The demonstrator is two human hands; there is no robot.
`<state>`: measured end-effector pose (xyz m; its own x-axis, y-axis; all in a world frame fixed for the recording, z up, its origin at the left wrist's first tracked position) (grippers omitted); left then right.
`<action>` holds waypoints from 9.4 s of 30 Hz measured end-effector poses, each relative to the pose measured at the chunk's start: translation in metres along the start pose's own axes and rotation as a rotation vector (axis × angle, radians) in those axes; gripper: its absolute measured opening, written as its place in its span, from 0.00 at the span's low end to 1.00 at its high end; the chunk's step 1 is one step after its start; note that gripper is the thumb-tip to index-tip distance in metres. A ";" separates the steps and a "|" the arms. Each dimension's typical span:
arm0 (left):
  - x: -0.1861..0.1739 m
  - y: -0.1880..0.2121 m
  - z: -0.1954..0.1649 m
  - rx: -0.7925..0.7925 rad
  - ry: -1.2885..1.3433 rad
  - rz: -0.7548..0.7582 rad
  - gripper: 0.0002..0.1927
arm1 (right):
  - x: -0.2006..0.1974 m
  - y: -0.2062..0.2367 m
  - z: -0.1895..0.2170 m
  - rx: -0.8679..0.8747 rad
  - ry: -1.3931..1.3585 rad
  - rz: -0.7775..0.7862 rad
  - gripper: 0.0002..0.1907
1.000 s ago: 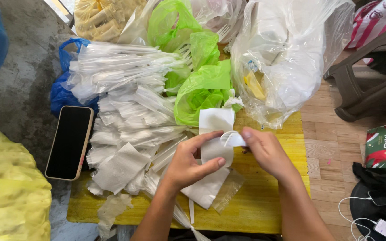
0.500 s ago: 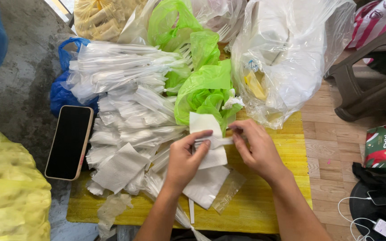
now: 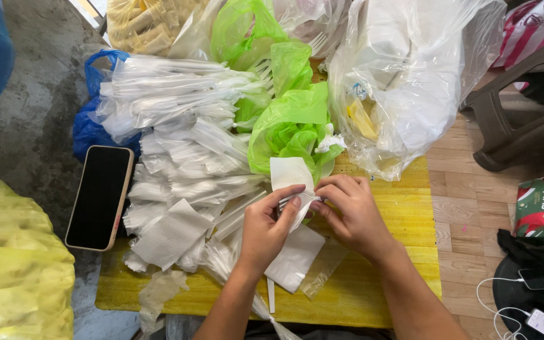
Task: The person repeatedly picks up a plastic spoon and fork, places them on a small white paper napkin, folds the napkin around the cutlery, and then inserts the bundle into a small clear plastic bag. The person ties the bag closed and sets it aside, repeating the process with new items.
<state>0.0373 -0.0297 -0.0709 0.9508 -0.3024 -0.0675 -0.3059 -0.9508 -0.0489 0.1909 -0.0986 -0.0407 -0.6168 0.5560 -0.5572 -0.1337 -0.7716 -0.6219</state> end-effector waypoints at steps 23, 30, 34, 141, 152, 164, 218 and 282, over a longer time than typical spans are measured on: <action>-0.003 -0.006 0.022 -0.120 0.213 -0.108 0.11 | 0.004 0.001 0.009 -0.089 0.051 0.019 0.20; -0.004 -0.007 0.015 -0.116 0.361 -0.109 0.29 | 0.007 0.004 0.002 -0.072 0.030 0.026 0.16; -0.007 -0.011 0.016 -0.119 0.397 -0.039 0.27 | 0.008 0.006 0.001 -0.055 0.000 0.042 0.15; -0.088 0.037 -0.013 -0.145 -0.013 -0.032 0.24 | 0.027 0.021 0.058 -0.048 -0.874 0.451 0.05; -0.091 0.036 -0.031 0.045 -0.309 -0.192 0.12 | 0.040 0.030 0.029 0.173 -0.671 0.334 0.11; -0.075 0.039 -0.064 0.425 -0.623 -0.123 0.16 | 0.020 0.016 0.036 0.094 -0.417 0.016 0.10; -0.012 0.032 -0.088 0.664 -0.539 0.139 0.24 | 0.054 0.047 -0.021 0.976 -1.265 0.138 0.12; 0.015 0.009 -0.032 0.051 0.499 0.092 0.16 | 0.025 0.041 -0.015 0.713 -0.983 -0.172 0.15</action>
<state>0.0500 -0.0450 -0.0400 0.8237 -0.3915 0.4101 -0.3793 -0.9181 -0.1145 0.1820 -0.1112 -0.0883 -0.8303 0.4360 0.3471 -0.4756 -0.8790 -0.0336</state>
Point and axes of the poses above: each hand's wrist, its own y-axis away from the middle knuckle, its own x-axis out of the palm, z = x × y, the point moved 6 cm from there along -y, towards the middle knuckle, and after that the axes turned 11 degrees about -z, right-handed, at the moved point
